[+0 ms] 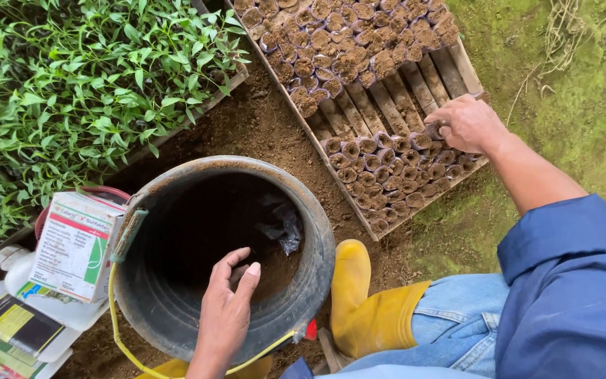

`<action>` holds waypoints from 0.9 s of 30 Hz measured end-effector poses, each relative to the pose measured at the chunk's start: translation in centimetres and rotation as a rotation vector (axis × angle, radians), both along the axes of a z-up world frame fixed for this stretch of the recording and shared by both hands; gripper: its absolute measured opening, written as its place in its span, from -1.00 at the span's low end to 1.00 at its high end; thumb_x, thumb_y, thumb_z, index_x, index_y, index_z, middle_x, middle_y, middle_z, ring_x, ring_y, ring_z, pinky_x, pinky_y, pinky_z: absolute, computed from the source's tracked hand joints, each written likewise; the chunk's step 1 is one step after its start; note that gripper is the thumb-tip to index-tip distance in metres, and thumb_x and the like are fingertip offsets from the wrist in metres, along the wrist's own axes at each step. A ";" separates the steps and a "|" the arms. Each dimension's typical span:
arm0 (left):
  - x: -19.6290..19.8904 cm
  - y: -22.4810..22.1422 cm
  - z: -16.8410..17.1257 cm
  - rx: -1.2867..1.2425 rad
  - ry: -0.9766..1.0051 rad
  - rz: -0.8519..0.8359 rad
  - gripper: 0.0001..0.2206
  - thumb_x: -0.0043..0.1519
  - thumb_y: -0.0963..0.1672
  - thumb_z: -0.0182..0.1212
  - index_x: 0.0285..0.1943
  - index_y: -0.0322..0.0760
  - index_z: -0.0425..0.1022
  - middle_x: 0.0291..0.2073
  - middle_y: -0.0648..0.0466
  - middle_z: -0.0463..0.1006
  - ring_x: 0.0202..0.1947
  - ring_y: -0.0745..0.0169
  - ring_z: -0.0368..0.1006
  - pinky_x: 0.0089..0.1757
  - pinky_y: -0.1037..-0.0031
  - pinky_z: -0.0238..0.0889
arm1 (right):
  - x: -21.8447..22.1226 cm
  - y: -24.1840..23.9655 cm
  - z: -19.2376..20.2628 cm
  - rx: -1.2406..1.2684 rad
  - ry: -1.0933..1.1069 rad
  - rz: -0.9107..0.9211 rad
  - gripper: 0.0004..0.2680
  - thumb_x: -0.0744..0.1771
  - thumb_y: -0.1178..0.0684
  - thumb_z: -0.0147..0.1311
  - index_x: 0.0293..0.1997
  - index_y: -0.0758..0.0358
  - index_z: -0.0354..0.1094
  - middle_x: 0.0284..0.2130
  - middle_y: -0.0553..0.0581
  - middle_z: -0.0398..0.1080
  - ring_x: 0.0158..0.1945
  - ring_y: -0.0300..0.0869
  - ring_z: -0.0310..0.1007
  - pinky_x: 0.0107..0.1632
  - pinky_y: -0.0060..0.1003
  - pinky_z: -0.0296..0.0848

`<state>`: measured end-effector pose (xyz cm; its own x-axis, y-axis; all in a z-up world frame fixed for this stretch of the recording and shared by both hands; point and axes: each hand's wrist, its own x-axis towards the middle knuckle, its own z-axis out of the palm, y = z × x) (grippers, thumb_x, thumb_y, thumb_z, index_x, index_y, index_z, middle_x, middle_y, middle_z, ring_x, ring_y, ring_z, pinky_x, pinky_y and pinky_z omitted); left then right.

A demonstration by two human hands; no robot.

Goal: Filling and packing individual seedling plugs with soil from a bucket in preparation for planting.

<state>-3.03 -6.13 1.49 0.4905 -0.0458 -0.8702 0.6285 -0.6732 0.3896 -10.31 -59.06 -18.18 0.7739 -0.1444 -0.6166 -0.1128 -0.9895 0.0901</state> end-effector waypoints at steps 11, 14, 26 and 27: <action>0.3 -0.4 0.1 0.013 0.014 -0.004 -0.55 0.20 0.04 0.07 0.29 0.05 0.47 0.30 0.30 0.45 0.21 0.43 0.44 0.16 0.41 0.26 | -0.5 -0.4 -1.5 -0.050 0.038 0.077 -0.69 0.37 -0.15 0.06 0.30 -0.25 0.29 0.03 -0.03 0.51 0.10 -0.16 0.41 0.04 -0.25 0.49; 0.3 -0.3 0.2 0.014 0.010 -0.004 -0.55 0.20 0.04 0.07 0.29 0.05 0.47 0.30 0.30 0.45 0.20 0.44 0.44 0.16 0.41 0.25 | -0.3 -0.1 -0.6 -0.024 0.056 0.025 -0.70 0.38 -0.14 0.01 0.31 -0.26 0.29 0.13 0.02 0.46 0.15 -0.12 0.38 0.02 -0.21 0.48; -1.3 1.6 -0.8 -0.052 -0.183 -0.074 -0.49 0.14 0.04 0.16 0.32 0.03 0.45 0.23 0.24 0.51 0.15 0.39 0.50 0.12 0.43 0.27 | 2.6 2.4 9.1 0.048 0.050 -0.469 -0.81 0.39 0.02 -0.02 -0.42 0.19 0.28 -0.49 0.12 0.36 -0.46 -0.15 0.30 -0.43 -0.25 0.42; -1.6 2.2 -1.6 -0.072 -0.247 -0.096 -0.47 0.13 0.04 0.19 0.33 0.01 0.44 0.18 0.16 0.53 0.11 0.32 0.51 0.11 0.42 0.27 | 2.8 3.0 9.8 0.018 0.148 -0.419 -0.79 0.38 0.18 -0.13 -0.48 0.27 0.34 -0.55 0.13 0.33 -0.59 -0.20 0.24 -0.64 -0.39 0.33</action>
